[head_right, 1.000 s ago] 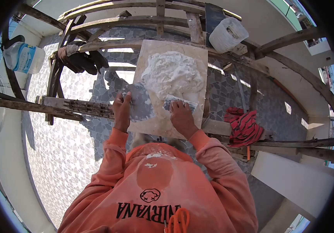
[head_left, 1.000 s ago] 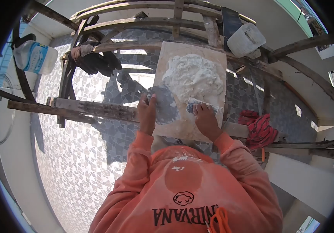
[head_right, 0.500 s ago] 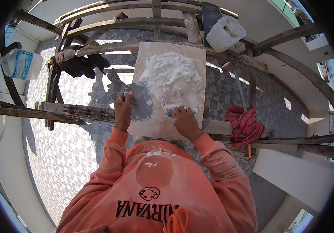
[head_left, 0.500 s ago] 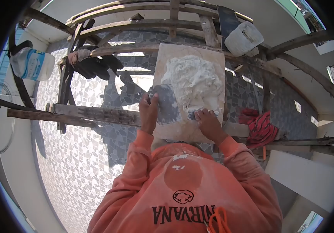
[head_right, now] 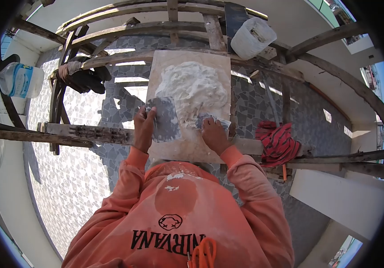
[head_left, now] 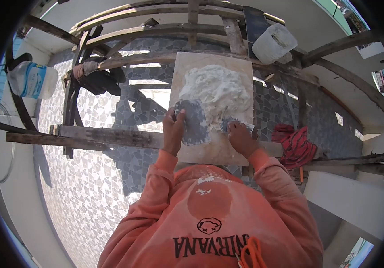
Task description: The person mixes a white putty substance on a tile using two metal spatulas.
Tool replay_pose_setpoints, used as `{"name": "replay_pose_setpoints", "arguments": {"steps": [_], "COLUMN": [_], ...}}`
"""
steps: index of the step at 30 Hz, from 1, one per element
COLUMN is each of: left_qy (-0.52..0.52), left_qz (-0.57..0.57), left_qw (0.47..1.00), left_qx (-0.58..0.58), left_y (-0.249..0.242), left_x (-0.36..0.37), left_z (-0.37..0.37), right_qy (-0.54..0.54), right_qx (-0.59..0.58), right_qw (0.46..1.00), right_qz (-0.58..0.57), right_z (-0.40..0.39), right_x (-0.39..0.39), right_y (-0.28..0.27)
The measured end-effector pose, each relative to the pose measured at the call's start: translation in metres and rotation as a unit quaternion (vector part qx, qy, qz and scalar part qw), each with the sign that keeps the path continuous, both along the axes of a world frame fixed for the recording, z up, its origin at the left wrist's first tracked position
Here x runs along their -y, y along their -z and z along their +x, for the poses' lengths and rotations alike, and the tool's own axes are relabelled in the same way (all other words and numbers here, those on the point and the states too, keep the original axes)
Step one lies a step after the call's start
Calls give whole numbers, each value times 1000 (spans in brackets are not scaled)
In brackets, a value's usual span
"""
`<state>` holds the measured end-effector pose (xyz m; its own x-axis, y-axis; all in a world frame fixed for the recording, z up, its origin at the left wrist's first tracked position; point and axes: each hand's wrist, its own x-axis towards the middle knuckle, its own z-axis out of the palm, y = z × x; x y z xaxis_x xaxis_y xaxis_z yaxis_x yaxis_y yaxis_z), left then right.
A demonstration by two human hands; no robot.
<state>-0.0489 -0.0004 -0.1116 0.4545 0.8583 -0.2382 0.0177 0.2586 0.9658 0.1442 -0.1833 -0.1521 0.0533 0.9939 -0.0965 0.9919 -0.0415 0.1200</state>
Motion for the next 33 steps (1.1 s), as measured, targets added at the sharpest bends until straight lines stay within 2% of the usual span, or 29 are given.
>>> {"name": "replay_pose_setpoints", "arguments": {"steps": [1,5,8,11,14,17,20,21,24,27,30,33], "left_qy": [2,-8,-3,13,1,5,1,-7,-34,-26,-3,-25], "left_qz": [7,1,-9,2,-1,-8,-4,-2,-21,-37,-16,-13], "left_qw": [1000,1000,1000,1000,1000,1000,1000,1000,999,999,1000,1000], "left_qx": [-4,-8,-11,-17,-6,-5,3,8,21,5,3,5], "left_y": [-1,-5,-6,-9,-10,-2,1,2,-5,-6,4,-4], "left_x": [-2,-1,-1,-3,-1,-3,-3,-3,-4,-5,-8,-6], "left_z": [1,2,4,4,6,3,3,3,4,3,-1,1], "right_qy": [-27,37,73,1,49,70,17,-1,68,37,-25,26], "right_qx": [-4,-8,3,-6,-14,31,-11,-15,-26,-10,-42,-27], "right_qw": [998,999,997,996,998,996,998,999,997,999,997,999], "right_qz": [-63,29,8,-87,-28,42,-58,-41,-10,28,-57,1], "right_z": [0,14,19,8,14,13,1,0,0,-5,-11,-8], "right_x": [3,0,-4,3,-2,-7,7,7,-3,-12,-5,-20], "right_y": [-3,-40,-15,-2,-37,-25,4,-6,-40,-14,-1,-43]}}
